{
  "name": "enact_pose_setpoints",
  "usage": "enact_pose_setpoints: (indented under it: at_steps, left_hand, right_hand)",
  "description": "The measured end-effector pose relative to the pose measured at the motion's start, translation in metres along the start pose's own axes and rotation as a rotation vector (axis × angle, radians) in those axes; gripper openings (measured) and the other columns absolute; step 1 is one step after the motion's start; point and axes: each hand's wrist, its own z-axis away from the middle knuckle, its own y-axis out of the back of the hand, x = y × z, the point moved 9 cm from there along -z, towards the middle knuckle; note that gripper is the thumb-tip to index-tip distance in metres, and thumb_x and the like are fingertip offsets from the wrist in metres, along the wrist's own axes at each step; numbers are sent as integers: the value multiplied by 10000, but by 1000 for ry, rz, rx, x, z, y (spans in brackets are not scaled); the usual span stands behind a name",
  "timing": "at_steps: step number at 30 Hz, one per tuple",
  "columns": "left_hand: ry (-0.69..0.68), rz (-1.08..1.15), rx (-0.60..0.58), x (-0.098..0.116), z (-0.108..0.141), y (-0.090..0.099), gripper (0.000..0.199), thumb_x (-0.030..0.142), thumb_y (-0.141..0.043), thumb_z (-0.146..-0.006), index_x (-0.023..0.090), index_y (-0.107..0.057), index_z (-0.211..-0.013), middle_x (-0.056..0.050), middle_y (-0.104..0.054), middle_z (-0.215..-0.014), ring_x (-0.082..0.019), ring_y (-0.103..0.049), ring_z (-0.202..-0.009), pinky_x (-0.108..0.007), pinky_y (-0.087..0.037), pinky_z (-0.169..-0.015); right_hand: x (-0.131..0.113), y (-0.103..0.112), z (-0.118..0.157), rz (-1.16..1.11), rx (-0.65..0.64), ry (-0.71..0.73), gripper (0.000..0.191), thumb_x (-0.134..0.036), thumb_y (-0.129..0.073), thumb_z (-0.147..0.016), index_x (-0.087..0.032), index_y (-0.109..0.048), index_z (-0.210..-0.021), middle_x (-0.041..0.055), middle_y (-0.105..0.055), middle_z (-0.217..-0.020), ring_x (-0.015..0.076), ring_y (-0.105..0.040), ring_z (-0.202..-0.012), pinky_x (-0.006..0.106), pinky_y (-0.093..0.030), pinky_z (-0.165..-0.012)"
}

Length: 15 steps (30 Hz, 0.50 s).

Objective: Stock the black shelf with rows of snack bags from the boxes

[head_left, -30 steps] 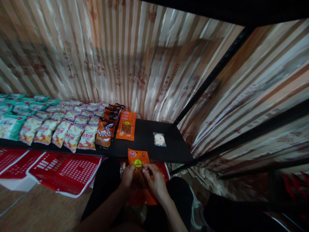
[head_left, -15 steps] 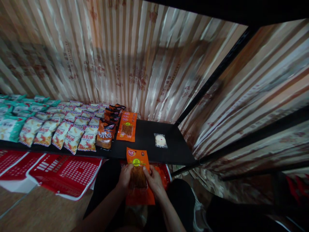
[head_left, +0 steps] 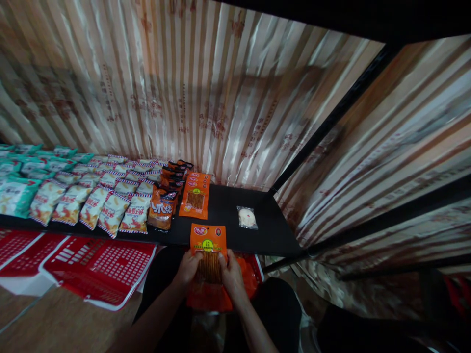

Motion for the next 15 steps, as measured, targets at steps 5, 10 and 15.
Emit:
enact_pose_setpoints:
  at_steps: [5, 10, 15]
  left_hand:
    - [-39, -15, 20, -1, -12, 11, 250, 201, -519, -600, 133, -635, -811, -23, -675, -724, -179, -620, -706, -255, -469, -619]
    - [-71, -39, 76, 5, -20, 24, 191, 181, -529, -594, 122, -623, -749, -29, -662, -697, -175, -613, -694, -245, -466, -611]
    - [-77, -56, 84, 13, -24, 29, 144, 163, -541, -608, 130, -601, -735, -22, -645, -663, -169, -610, -667, -233, -466, -570]
  right_hand:
    - [-7, -2, -7, 24, 33, 29, 267, -435, -376, -794, -202, -498, -746, 49, -617, -699, 195, -586, -661, 277, -431, -627]
    - [-14, -7, -15, 27, 35, 53, 259, -423, -366, -791, -203, -487, -725, 44, -608, -677, 192, -579, -637, 273, -422, -601]
    - [-16, -13, -25, 46, 16, 50, 254, -415, -383, -799, -201, -506, -742, 46, -629, -701, 191, -596, -660, 267, -424, -613]
